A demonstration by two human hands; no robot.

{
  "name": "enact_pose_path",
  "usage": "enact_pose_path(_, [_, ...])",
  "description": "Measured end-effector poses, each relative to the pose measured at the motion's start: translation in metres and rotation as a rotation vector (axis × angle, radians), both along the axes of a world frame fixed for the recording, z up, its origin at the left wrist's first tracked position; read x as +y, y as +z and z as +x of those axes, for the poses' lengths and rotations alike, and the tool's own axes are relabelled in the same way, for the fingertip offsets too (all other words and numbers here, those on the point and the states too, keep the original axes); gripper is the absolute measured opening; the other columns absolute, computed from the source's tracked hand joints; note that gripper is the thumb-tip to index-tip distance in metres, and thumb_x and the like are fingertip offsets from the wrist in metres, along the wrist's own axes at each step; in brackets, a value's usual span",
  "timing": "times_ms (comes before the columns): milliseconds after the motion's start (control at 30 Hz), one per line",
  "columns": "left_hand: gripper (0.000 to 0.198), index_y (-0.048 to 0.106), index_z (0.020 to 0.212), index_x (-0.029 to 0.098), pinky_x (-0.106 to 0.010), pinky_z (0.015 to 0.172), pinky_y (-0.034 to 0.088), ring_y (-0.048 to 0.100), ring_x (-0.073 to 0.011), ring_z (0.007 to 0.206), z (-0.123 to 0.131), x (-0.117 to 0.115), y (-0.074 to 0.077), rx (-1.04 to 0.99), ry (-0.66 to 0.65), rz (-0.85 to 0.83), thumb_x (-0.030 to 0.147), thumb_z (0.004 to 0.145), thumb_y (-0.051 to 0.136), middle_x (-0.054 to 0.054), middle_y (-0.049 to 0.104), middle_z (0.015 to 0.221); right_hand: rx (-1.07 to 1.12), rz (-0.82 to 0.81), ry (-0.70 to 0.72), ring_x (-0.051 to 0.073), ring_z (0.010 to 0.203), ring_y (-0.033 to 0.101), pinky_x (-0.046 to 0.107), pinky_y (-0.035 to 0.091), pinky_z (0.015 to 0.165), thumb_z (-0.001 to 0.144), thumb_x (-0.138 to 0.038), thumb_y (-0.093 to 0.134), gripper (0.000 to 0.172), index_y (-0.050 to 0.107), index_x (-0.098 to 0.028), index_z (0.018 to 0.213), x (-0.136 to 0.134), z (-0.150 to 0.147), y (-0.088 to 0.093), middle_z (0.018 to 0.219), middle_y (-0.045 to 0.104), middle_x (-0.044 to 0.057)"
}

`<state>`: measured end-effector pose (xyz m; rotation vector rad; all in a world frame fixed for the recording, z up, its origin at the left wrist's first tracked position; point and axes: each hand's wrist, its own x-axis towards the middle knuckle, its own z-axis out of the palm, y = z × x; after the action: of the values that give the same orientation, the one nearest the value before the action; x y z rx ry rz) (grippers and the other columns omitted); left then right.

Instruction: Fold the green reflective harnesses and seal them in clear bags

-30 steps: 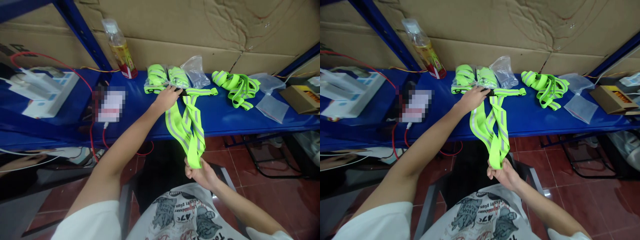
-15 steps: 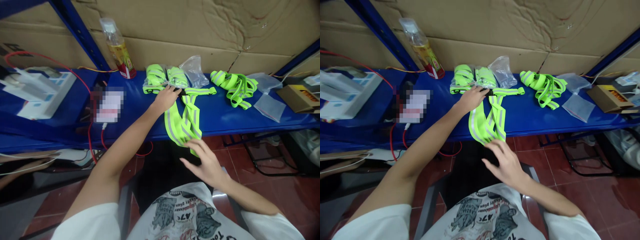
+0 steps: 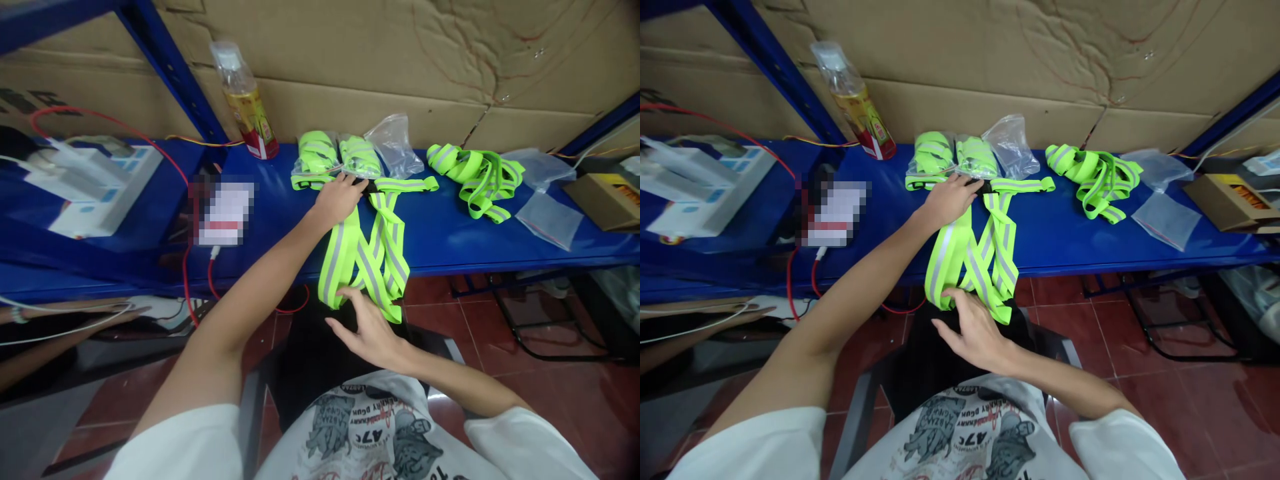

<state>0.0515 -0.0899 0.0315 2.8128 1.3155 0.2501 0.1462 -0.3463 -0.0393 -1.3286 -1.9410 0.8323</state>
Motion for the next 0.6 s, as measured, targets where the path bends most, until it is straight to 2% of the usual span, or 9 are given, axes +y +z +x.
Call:
enact_pose_path(100, [0.056,0.054,0.166,0.018,-0.056,0.113,0.054,0.052,-0.0406,0.149,-0.004,0.006,-0.002,-0.035,-0.027,0.018,0.030,0.114,0.039,-0.018,0.061,0.162,-0.029,-0.038,0.090,0.034,0.101,0.076,0.053,0.065,0.089,0.109,-0.048,0.058,0.040,0.059,-0.014,0.131,0.009,-0.011,-0.008,0.113,0.074,0.018])
enact_pose_path(200, [0.058,0.053,0.167,0.019,-0.057,0.110,0.054,0.053,-0.0425,0.147,-0.009,0.011,-0.005,-0.042,-0.069,0.015,0.039,0.113,0.042,-0.017,0.060,0.163,-0.154,-0.049,0.328,0.040,0.122,0.073,0.058,0.064,0.102,0.107,-0.041,0.065,0.054,0.057,-0.008,0.148,0.006,-0.004,-0.002,0.132,0.072,0.027])
enact_pose_path(300, [0.063,0.050,0.169,0.017,-0.058,0.111,0.053,0.050,-0.0446,0.150,-0.009,0.011,-0.006,-0.013,-0.076,0.026,0.044,0.114,0.040,-0.018,0.056,0.166,-0.248,-0.076,0.450,0.049,0.158,0.049,0.066,0.051,0.123,0.100,-0.040,0.078,0.091,0.034,-0.010,0.174,-0.012,0.023,0.029,0.169,0.046,0.034])
enact_pose_path(400, [0.065,0.047,0.170,0.014,-0.058,0.114,0.051,0.048,-0.0453,0.152,-0.008,0.005,-0.004,0.020,-0.071,0.043,0.046,0.114,0.038,-0.021,0.053,0.168,-0.257,-0.119,0.433,0.044,0.171,0.026,0.062,0.039,0.133,0.100,-0.049,0.078,0.096,0.031,-0.018,0.178,-0.031,0.063,0.071,0.184,0.023,0.024])
enact_pose_path(433, [0.066,0.046,0.171,0.014,-0.058,0.115,0.051,0.047,-0.0454,0.152,-0.007,0.004,-0.004,0.031,-0.073,0.049,0.046,0.114,0.037,-0.021,0.052,0.169,-0.237,-0.126,0.400,0.041,0.170,0.030,0.058,0.042,0.132,0.100,-0.048,0.079,0.094,0.034,-0.019,0.177,-0.034,0.078,0.083,0.184,0.025,0.021])
enact_pose_path(500, [0.067,0.044,0.172,0.013,-0.058,0.115,0.050,0.047,-0.0459,0.152,-0.006,0.002,-0.004,0.048,-0.076,0.059,0.046,0.115,0.036,-0.023,0.050,0.170,-0.088,-0.134,0.361,0.035,0.154,0.059,0.049,0.054,0.124,0.099,-0.048,0.080,0.070,0.061,-0.028,0.163,-0.036,0.106,0.097,0.170,0.055,0.013])
enact_pose_path(533, [0.067,0.043,0.172,0.013,-0.058,0.115,0.050,0.046,-0.0460,0.152,-0.006,0.001,-0.004,0.053,-0.075,0.064,0.046,0.115,0.036,-0.023,0.050,0.170,0.025,-0.111,0.273,0.032,0.133,0.075,0.045,0.062,0.113,0.103,-0.046,0.076,0.043,0.079,-0.029,0.142,-0.034,0.118,0.098,0.147,0.076,0.010])
enact_pose_path(567, [0.067,0.042,0.173,0.013,-0.057,0.114,0.050,0.046,-0.0459,0.153,-0.006,0.001,-0.004,0.059,-0.073,0.065,0.046,0.115,0.035,-0.023,0.049,0.170,0.075,-0.093,0.125,0.029,0.111,0.084,0.041,0.067,0.100,0.107,-0.046,0.070,0.029,0.088,-0.029,0.122,-0.031,0.129,0.096,0.121,0.086,0.007])
enact_pose_path(600, [0.067,0.041,0.173,0.013,-0.057,0.114,0.050,0.046,-0.0456,0.153,-0.006,0.001,-0.005,0.063,-0.069,0.066,0.046,0.115,0.034,-0.022,0.049,0.170,0.060,-0.099,-0.044,0.027,0.094,0.085,0.039,0.068,0.089,0.109,-0.048,0.065,0.033,0.090,-0.026,0.110,-0.026,0.138,0.089,0.102,0.088,0.006])
